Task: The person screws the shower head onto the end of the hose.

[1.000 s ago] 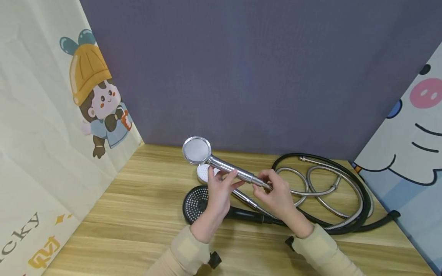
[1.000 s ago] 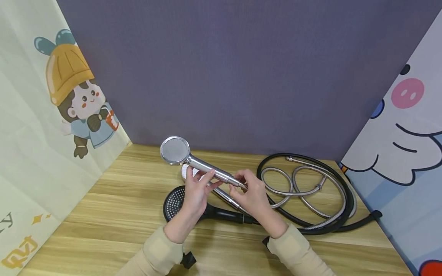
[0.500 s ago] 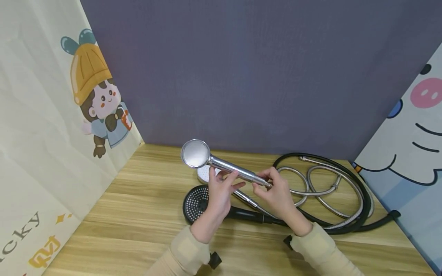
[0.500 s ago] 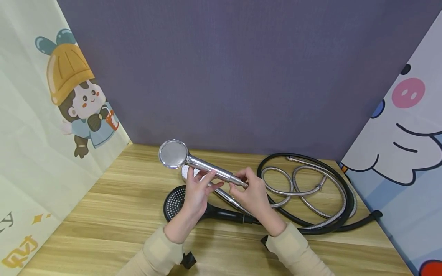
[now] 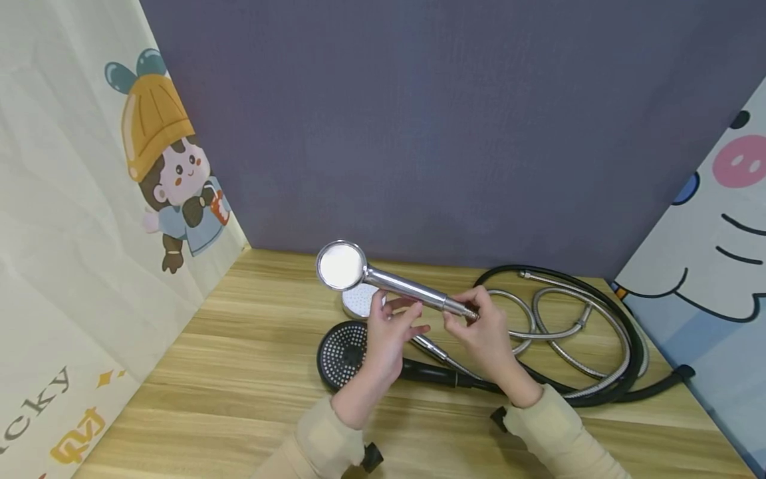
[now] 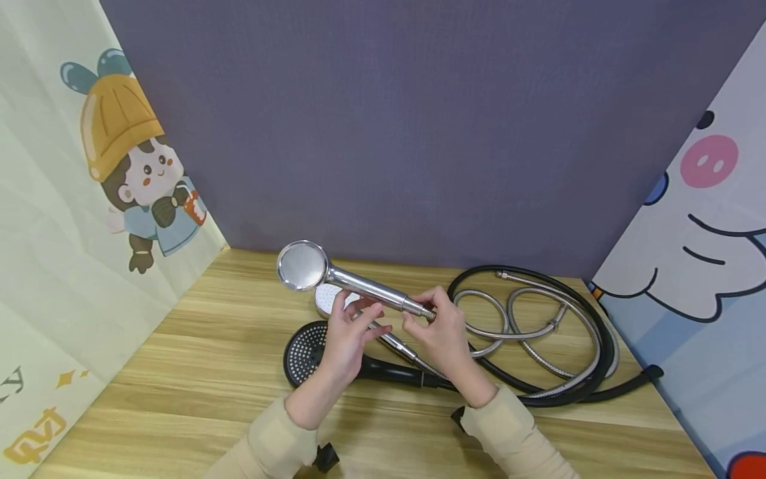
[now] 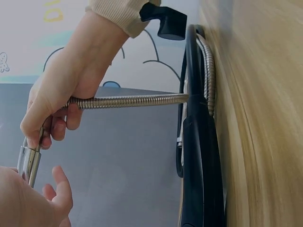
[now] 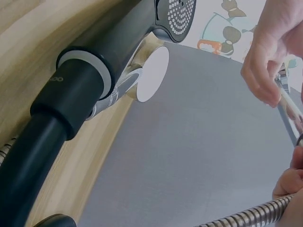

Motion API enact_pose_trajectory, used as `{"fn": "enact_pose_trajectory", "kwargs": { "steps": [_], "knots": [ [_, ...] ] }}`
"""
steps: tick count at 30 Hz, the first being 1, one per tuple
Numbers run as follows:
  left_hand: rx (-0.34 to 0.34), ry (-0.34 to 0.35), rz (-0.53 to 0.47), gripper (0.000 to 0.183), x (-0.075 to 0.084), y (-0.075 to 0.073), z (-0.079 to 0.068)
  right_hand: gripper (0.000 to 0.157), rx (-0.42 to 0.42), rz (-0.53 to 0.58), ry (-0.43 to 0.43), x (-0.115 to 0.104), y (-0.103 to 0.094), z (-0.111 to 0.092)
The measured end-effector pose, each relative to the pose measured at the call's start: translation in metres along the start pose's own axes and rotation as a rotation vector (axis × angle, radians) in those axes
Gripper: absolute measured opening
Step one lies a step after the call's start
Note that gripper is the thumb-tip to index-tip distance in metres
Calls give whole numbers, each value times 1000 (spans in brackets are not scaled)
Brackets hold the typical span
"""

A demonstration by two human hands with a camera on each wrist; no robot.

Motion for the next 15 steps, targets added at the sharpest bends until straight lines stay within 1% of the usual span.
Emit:
{"fn": "enact_pose_trajectory", "kwargs": {
  "steps": [4,8,12,15],
  "knots": [
    [3,-12,26,58,0,0,-2,31,-15,-4,46,5,0,3],
    [16,-19,60,62,0,-3,-4,29,-37,-25,79,11,-1,7],
    [11,-10,75,65,1,-6,-6,28,-51,-22,114,19,-3,14],
    [10,0,115,65,3,-11,-8,26,-55,-30,125,27,-4,20]
  ]
}}
Point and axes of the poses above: each hand's wrist, its own z-axis towards the middle knuckle, its own y-axis out of the palm, x = y × z, the point moved 7 cm from there along z, towards the middle knuckle, and after that the axes turned 7 degrees about z, right-handed, at the moved point
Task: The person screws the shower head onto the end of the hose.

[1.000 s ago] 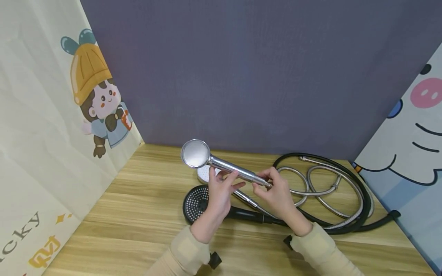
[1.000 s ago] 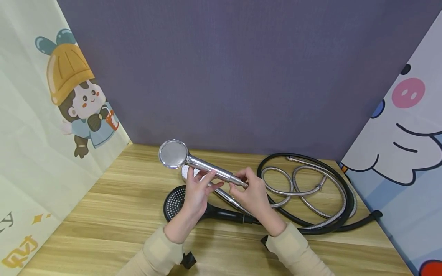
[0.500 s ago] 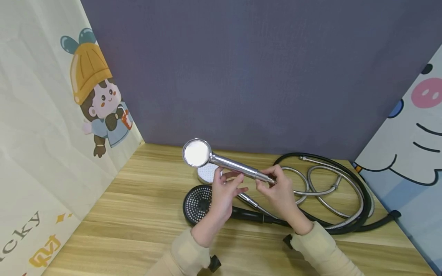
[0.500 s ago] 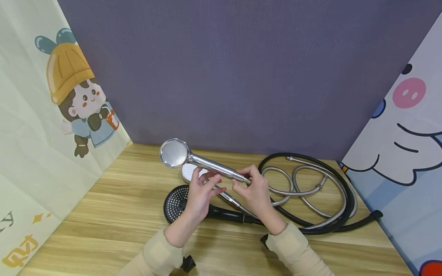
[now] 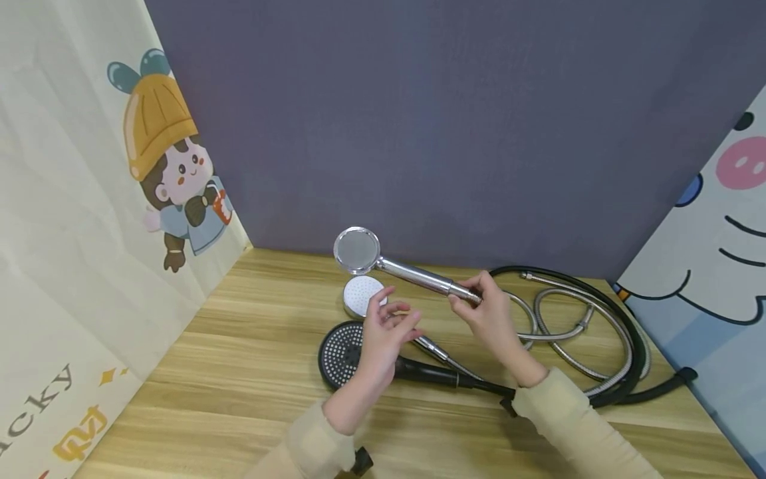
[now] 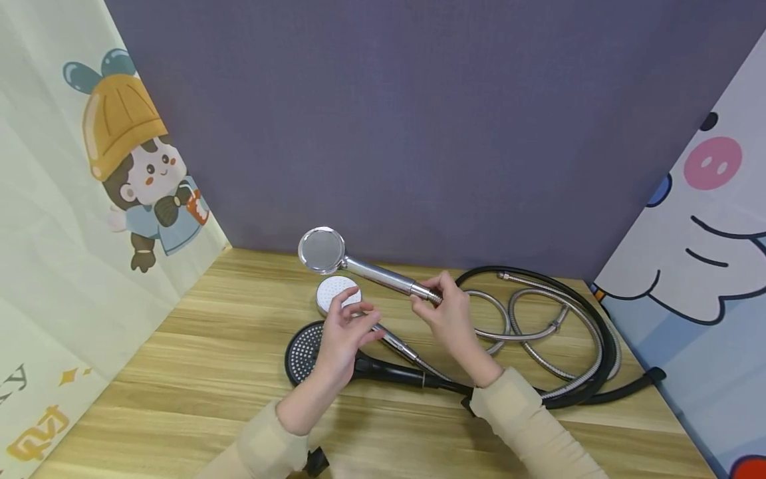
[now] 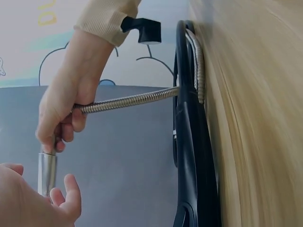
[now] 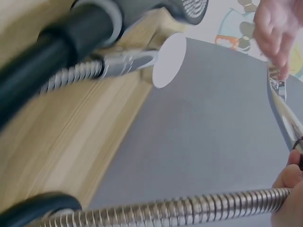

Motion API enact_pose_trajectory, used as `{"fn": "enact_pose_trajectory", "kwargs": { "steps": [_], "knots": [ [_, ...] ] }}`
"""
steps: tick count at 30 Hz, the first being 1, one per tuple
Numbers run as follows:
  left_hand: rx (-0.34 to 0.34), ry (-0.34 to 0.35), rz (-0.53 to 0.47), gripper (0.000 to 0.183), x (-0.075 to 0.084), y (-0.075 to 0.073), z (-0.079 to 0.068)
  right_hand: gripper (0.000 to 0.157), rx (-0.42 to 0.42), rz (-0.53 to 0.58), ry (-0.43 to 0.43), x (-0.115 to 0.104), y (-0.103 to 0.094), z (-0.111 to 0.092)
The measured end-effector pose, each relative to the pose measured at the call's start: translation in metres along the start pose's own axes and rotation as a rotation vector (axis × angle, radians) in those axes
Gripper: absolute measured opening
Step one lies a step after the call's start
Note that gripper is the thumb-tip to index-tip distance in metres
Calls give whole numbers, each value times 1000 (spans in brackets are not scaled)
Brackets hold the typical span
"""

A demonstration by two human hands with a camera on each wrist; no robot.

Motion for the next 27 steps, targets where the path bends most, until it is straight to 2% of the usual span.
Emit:
{"fn": "enact_pose_trajectory", "kwargs": {
  "steps": [6,12,20,27],
  "knots": [
    [0,31,140,63,5,-14,-7,23,-28,-25,43,19,0,12],
    [2,57,268,63,12,-30,-14,25,-63,-109,62,37,0,21],
    [-22,118,337,65,23,-46,-13,25,-150,-119,182,62,7,26],
    [-50,158,451,58,27,-64,-13,25,-200,-140,212,84,17,30]
  ]
}}
Point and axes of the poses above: each hand's wrist, its own z-axis towards the middle knuckle, its own y-axis out of the palm, x = y × z, the point moved 7 cm from there along z, towards the middle knuckle, and after that the axes turned 7 degrees about z, right-handed, at the moved point
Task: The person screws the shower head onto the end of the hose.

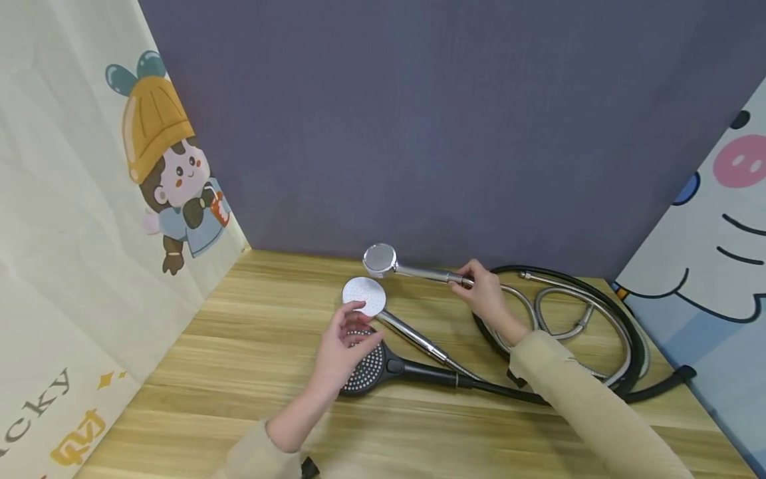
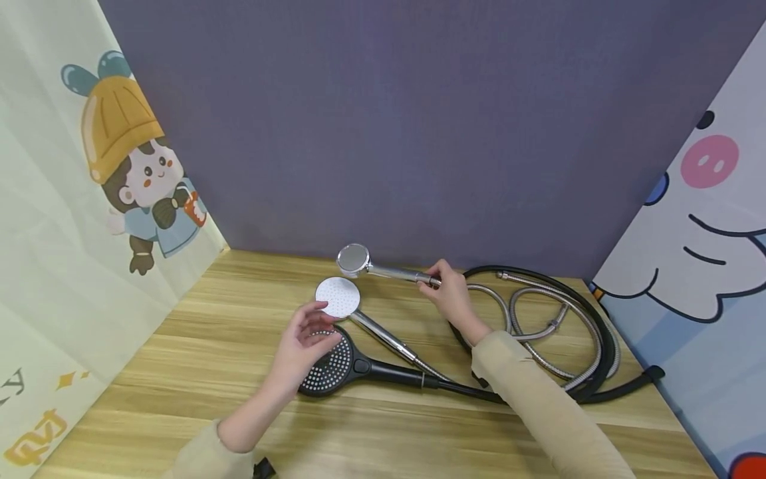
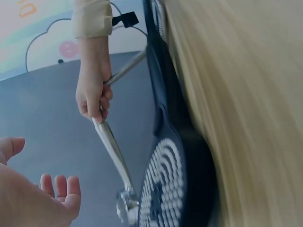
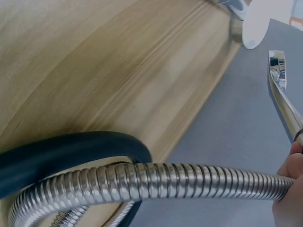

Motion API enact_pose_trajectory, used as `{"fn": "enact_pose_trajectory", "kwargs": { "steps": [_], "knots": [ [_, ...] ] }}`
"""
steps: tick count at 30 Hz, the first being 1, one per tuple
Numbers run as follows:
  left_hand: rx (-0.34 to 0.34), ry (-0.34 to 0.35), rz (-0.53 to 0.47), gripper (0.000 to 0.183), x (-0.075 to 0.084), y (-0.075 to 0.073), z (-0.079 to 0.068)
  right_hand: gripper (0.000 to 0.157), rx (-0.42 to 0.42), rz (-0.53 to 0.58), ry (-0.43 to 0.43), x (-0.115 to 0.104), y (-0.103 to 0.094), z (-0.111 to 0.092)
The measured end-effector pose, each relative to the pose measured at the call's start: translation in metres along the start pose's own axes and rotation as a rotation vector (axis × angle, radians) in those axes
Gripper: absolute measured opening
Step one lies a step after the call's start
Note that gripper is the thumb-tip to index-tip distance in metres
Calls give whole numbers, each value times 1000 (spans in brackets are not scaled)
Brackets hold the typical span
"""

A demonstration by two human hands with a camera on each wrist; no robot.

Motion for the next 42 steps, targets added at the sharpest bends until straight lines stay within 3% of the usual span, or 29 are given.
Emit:
{"fn": "enact_pose_trajectory", "kwargs": {
  "steps": [8,14,22,31,42],
  "knots": [
    [-34,-6,130,56,-13,-29,-4,25,-41,-35,38,17,15,7],
    [-19,-4,217,55,-21,-48,-8,24,-48,-36,56,26,24,9],
    [0,-35,214,56,-30,-62,-12,24,-33,-62,47,36,28,8],
    [4,-62,277,59,-33,-74,-9,24,-145,-134,12,48,39,6],
    [22,-67,271,60,-32,-81,-7,26,-260,-157,2,61,48,3]
  ]
}}
Point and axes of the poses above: each hand's wrist, its own z-axis towards the middle knuckle, its own y-axis out of the palm, x = y × z, the point moved 7 cm from there along z, towards the middle knuckle, and after that the axes turned 7 degrees about z, right-handed, at the moved point
